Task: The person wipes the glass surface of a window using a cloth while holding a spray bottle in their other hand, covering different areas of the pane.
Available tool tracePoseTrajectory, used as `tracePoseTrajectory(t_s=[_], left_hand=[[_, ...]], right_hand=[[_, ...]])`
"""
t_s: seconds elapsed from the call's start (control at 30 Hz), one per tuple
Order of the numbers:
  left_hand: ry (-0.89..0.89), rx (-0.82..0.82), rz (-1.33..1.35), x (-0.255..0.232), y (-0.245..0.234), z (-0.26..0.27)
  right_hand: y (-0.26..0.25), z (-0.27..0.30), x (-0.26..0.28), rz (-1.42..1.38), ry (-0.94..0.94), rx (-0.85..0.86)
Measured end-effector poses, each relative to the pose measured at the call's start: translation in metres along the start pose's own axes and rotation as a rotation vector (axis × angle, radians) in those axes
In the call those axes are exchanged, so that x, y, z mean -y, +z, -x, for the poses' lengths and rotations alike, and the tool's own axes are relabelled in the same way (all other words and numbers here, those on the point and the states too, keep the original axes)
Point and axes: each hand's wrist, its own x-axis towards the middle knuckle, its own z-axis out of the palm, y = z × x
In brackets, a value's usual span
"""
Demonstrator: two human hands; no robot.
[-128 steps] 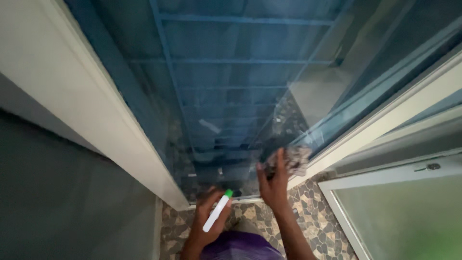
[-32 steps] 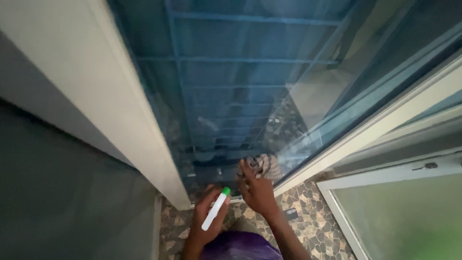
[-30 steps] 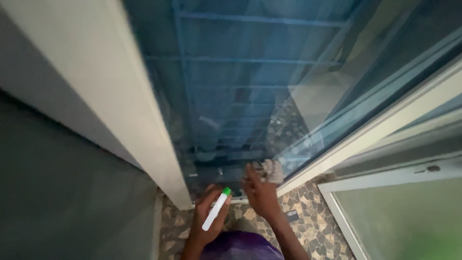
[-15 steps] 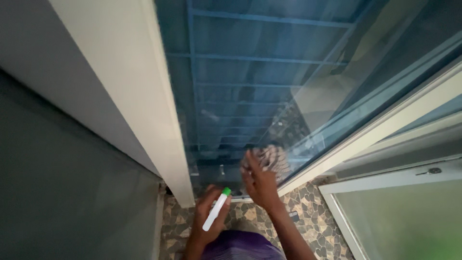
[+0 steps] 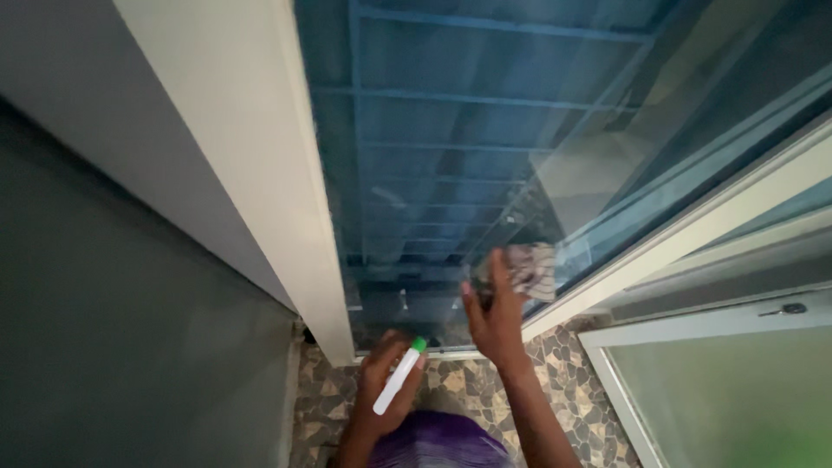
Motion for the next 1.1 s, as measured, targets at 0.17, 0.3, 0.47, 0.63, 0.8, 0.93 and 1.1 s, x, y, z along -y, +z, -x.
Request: tracePoseTrajectory(t_s=[0.17,0.3,0.47,0.63,0.8,0.93,1.1], left_hand=[[-0.221,0.018,0.060,0.001,-0.002,0.001],[-0.001,-0.043,0.007,0.005,-0.013,0.004],[0.042,-0.056,-0.029,0.004,-0.013,0.000],[-0.041,-0.015,0.013,0.002,-0.009,0.003],[-0.088,-0.028,-0.004,0.002,-0.008,0.003],[-0.063,-0.063,-0.019,0.003,-0.008,0.003],[0.022,-0.047,0.012,0.001,0.003,0.001]], right_hand=[[0.003,0.021,-0.023,0.213,-0.288,0.205],[-0.010,0.026,-0.052,0.106,-0.030,0.140],[-0.016,0.004,-0.026,0.300,-0.363,-0.217],[0.003,0.011,0.012,-0.073,-0.223,0.121],[0.010,0.024,-0.023,0.225,-0.298,0.085],[-0.009,0.020,-0.059,0.318,-0.303,-0.144],[-0.015,0.001,-0.035,-0.070,0.115,0.032]])
